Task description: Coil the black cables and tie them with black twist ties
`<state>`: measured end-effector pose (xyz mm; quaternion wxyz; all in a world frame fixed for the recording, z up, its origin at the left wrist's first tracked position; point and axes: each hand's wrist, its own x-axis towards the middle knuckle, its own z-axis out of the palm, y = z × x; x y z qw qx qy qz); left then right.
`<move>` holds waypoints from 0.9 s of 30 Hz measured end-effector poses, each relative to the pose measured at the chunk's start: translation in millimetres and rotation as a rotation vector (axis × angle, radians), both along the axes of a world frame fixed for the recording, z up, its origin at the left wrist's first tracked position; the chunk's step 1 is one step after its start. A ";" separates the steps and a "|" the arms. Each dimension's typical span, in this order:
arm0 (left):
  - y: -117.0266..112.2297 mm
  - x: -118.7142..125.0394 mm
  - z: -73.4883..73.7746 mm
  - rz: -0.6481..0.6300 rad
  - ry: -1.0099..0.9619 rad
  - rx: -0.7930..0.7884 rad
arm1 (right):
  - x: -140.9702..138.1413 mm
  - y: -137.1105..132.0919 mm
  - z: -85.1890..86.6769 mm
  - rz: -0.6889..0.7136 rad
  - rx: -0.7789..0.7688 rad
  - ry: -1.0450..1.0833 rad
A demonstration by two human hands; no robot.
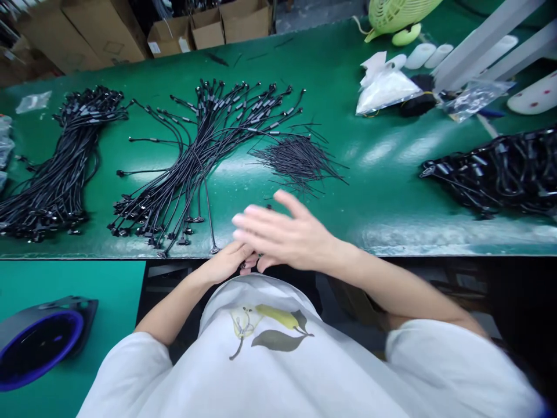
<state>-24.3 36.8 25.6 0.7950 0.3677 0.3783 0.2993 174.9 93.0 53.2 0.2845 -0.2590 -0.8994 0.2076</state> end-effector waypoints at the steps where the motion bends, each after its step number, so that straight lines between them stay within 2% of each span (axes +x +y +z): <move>1: 0.9 -1.6 0.8 -0.068 0.039 0.030 | 0.2 -3.6 -2.9 0.100 0.051 -0.139; 4: -2.1 -3.9 3.2 -0.241 0.132 0.089 | -1.2 -16.4 -12.3 0.247 0.126 -0.458; 6: -6.6 -5.1 2.2 -0.303 0.226 0.144 | -0.8 -23.4 -16.1 0.259 0.070 -0.558; 9: -10.8 -6.3 -4.5 -0.293 0.410 0.245 | 1.4 -28.6 -20.1 0.234 -0.067 -0.571; 11: -10.0 -4.9 -9.0 -0.276 0.472 0.252 | 2.4 -28.5 -24.7 0.191 -0.068 -0.563; 16: 0.2 4.9 -13.7 -0.223 0.330 0.149 | 5.8 -21.9 -41.2 0.162 0.285 -0.513; 18: 3.7 7.9 -16.6 -0.258 0.309 0.142 | 8.8 -20.1 -45.7 0.196 0.356 -0.495; 23: 8.2 9.9 -26.9 -0.372 0.323 0.100 | 16.1 -19.2 -46.2 0.241 0.208 -0.546; 27: 12.6 12.4 -28.2 -0.304 0.110 -0.112 | 20.6 -14.0 -38.0 0.179 0.224 -0.505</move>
